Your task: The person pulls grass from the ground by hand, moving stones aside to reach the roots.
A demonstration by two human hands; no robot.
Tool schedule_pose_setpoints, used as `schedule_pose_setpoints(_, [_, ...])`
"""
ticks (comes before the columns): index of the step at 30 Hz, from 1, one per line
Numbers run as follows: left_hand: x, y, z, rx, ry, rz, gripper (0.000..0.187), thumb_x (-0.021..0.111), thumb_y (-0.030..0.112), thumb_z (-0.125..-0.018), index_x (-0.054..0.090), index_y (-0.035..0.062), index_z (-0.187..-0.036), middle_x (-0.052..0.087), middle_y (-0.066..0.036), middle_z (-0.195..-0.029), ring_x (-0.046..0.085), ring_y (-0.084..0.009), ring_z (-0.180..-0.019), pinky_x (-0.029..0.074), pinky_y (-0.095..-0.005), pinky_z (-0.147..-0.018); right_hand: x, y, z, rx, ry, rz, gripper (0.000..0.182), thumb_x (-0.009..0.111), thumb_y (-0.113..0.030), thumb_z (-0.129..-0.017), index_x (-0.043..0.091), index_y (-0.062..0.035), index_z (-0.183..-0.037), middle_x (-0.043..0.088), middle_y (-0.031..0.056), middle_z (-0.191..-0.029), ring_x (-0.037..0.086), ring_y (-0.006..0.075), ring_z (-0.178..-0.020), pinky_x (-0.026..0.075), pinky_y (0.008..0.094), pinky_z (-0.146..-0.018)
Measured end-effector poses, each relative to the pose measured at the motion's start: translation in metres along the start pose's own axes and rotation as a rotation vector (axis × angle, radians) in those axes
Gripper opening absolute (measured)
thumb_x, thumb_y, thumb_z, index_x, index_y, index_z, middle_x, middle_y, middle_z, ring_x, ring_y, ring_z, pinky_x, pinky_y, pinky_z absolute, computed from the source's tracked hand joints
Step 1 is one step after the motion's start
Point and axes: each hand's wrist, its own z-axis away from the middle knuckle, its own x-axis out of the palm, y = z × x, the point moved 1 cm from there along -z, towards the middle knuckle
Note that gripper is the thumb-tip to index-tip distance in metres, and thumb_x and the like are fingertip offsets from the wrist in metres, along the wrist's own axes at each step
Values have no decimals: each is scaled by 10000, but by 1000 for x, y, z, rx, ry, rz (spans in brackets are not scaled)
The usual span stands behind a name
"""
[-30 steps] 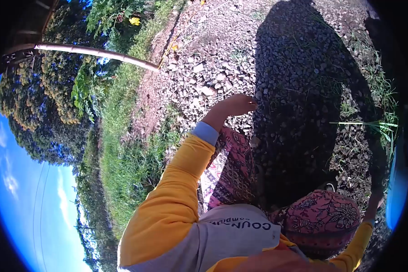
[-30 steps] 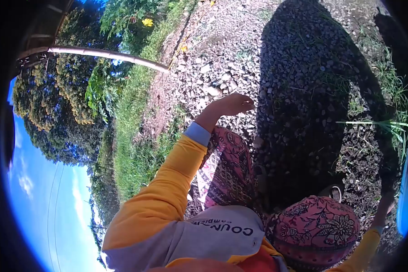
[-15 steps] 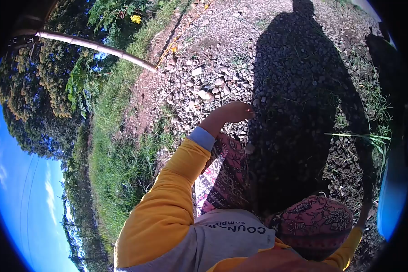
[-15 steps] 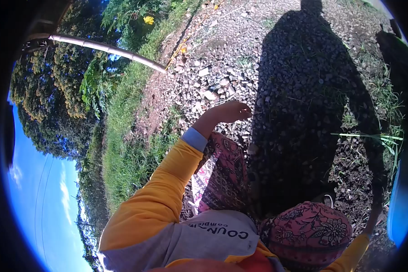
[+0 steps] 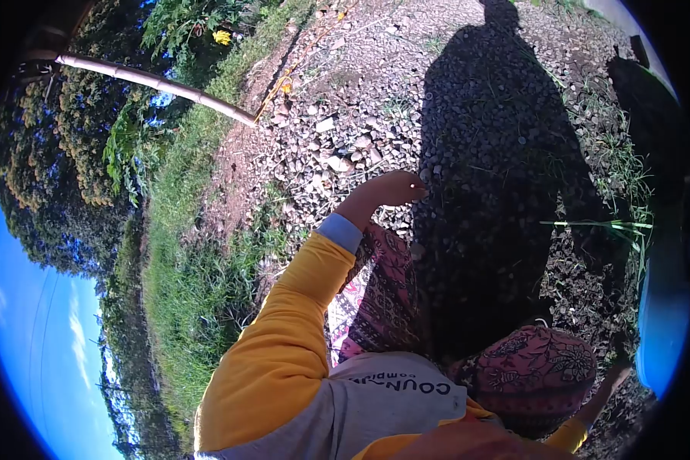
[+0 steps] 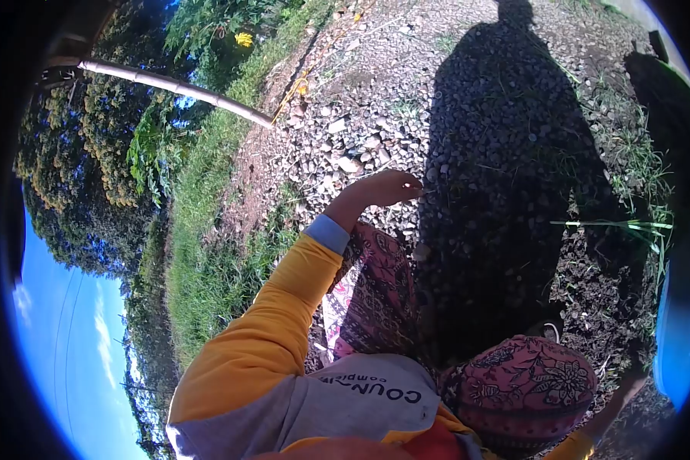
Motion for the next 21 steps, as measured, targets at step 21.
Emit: schedule_pose_setpoints(21, [-8,11,2,-98,-95,-20,386,470,373,-860,586,71,-1071,649,-104,-868,613,-235,-858,460,-354,-778,-16,24,-23,-53,87,7,338,400,-220,-900,449,-7,-1158,592,144,-978,563,281,-872,475,384,-678])
